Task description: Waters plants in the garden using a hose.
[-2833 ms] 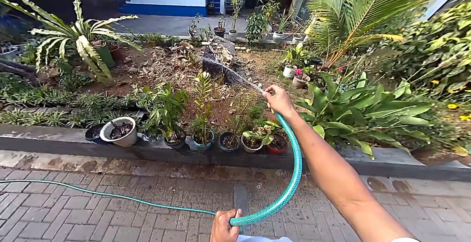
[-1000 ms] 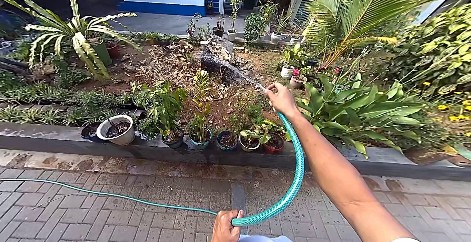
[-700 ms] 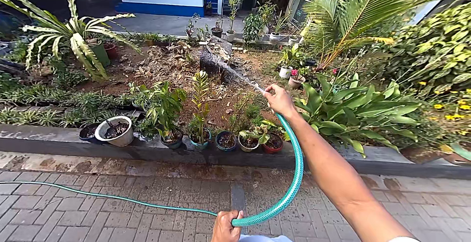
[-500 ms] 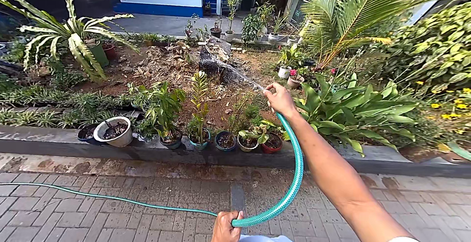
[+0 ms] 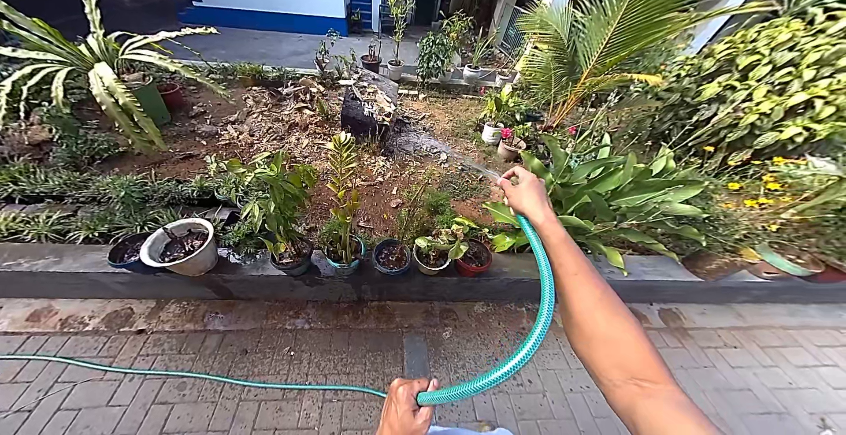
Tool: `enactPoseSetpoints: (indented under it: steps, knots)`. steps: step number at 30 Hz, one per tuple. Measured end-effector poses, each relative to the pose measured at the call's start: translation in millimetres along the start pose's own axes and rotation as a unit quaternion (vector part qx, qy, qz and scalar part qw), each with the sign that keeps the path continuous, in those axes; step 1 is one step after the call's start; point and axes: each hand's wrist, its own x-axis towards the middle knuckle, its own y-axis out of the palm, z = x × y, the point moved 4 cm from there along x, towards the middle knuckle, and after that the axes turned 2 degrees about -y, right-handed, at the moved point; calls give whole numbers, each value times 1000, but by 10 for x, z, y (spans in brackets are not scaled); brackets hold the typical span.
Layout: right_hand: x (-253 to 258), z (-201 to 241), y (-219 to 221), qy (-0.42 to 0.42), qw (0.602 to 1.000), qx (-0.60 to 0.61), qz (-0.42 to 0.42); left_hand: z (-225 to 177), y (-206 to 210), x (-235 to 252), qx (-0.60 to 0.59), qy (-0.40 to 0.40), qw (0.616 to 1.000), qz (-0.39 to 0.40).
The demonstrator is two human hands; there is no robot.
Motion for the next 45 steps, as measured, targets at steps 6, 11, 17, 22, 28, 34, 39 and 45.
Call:
enactPoseSetpoints:
  steps: [6,11,17,22,28,34,39,45]
  knots:
    - [10,-56,-91,1,1000,-1,-24,18,22,28,-4,8,1000,5]
    - [35,-141,-118,14,1000,5,-25,1,33,17,1,10,1000,4]
    - [26,-150,-121,12,999,8,-29,28,48,5,-1,7,1000,2]
    - [21,-175,-139,24,999,-7,-33,22,38,8,-4,5,1000,1]
    - [11,-212,-151,30,999,-10,-36,36,61,6,0,4,1000,3]
    - [-10,-207,-188,32,998,-8,-46,5,50,12,-1,1,1000,3]
    - [-8,-219,-197,33,998,-11,-48,14,51,13,4,2,1000,4]
    - [5,-231,-197,29,998,-11,-49,21,62,11,-1,2,1000,7]
